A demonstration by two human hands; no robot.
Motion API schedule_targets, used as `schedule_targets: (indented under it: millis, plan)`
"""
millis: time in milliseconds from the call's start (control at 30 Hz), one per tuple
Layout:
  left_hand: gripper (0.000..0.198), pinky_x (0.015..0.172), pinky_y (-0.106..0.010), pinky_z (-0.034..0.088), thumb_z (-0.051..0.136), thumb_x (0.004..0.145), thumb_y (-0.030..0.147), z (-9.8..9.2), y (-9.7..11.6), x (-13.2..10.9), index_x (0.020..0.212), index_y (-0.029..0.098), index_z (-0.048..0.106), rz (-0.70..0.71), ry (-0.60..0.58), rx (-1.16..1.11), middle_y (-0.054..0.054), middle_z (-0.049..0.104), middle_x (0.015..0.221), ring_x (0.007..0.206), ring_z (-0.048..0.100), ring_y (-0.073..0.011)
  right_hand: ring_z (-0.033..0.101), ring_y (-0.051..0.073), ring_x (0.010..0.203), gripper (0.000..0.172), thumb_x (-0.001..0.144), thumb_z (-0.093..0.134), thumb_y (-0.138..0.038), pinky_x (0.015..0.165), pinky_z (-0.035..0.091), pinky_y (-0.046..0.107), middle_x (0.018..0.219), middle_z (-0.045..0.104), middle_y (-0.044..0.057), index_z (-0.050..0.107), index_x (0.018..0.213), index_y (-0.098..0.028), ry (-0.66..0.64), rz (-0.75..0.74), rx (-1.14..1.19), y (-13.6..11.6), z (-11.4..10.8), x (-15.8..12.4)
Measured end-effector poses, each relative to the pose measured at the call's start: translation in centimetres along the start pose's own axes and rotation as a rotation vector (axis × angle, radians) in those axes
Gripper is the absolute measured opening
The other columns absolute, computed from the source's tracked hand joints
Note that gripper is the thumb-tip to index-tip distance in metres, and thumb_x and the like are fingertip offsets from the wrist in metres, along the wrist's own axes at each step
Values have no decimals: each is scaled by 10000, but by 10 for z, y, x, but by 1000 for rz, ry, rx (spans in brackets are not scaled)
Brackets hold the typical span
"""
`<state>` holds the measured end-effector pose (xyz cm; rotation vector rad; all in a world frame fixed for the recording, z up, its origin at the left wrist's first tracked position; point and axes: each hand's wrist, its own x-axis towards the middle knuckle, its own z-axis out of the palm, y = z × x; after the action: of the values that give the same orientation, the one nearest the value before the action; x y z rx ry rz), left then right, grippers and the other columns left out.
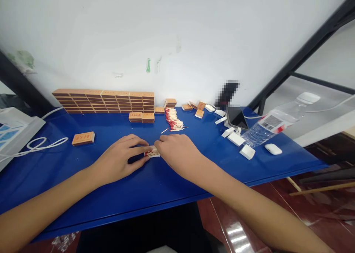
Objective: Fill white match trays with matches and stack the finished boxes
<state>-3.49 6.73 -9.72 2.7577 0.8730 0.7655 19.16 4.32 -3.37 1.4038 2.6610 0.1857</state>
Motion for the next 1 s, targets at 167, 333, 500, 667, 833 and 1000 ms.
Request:
schedule_targets:
  millis: [167,333,500,667,833,1000]
  plan:
    - [194,912,-439,546,601,1036,260,1,1,-1,1048,203,787,12,18,3,-92,725,1159,1050,656,-244,709,221,861,193,1071,538,-215,609,314,340,1000,757,75,713,998,-178,0,59,-6,6,-6,-7]
    - [226,943,-443,550,624,1026,272,-1,4,1,1213,194,726,-7,8,2,-88,740,1167,1079,661,-254,711,235,896,220,1085,525,-267,643,350,340,1019,761,82,713,1025,-170,20,91,27,11,-8,-10]
    - [416,971,-468,550,658,1009,305,-1,4,1,1397,170,591,-41,17,30,-95,739,1190,1100,665,-270,703,217,909,217,1089,530,-262,680,397,318,1072,733,90,728,1081,-172,59,30,129,8,2,-2]
    - [491,962,-467,551,655,1008,333,0,2,0,1459,188,525,-64,2,26,-90,728,1158,1078,664,-269,692,205,888,209,1073,559,-246,725,451,317,1089,691,97,750,1124,-179,97,-14,226,10,14,4]
    - [510,961,-455,546,665,1004,336,2,1,-2,1470,204,505,-50,7,30,-80,726,1134,1063,665,-263,668,185,877,142,1036,627,-225,784,491,320,1080,645,71,740,1118,-197,138,-90,395,18,21,5]
    - [518,955,-451,542,676,1000,346,2,2,-1,1470,221,498,-56,16,19,-70,740,1145,1050,680,-261,646,180,847,87,1030,633,-211,768,478,321,1037,648,59,716,1035,-185,133,-61,446,18,26,6]
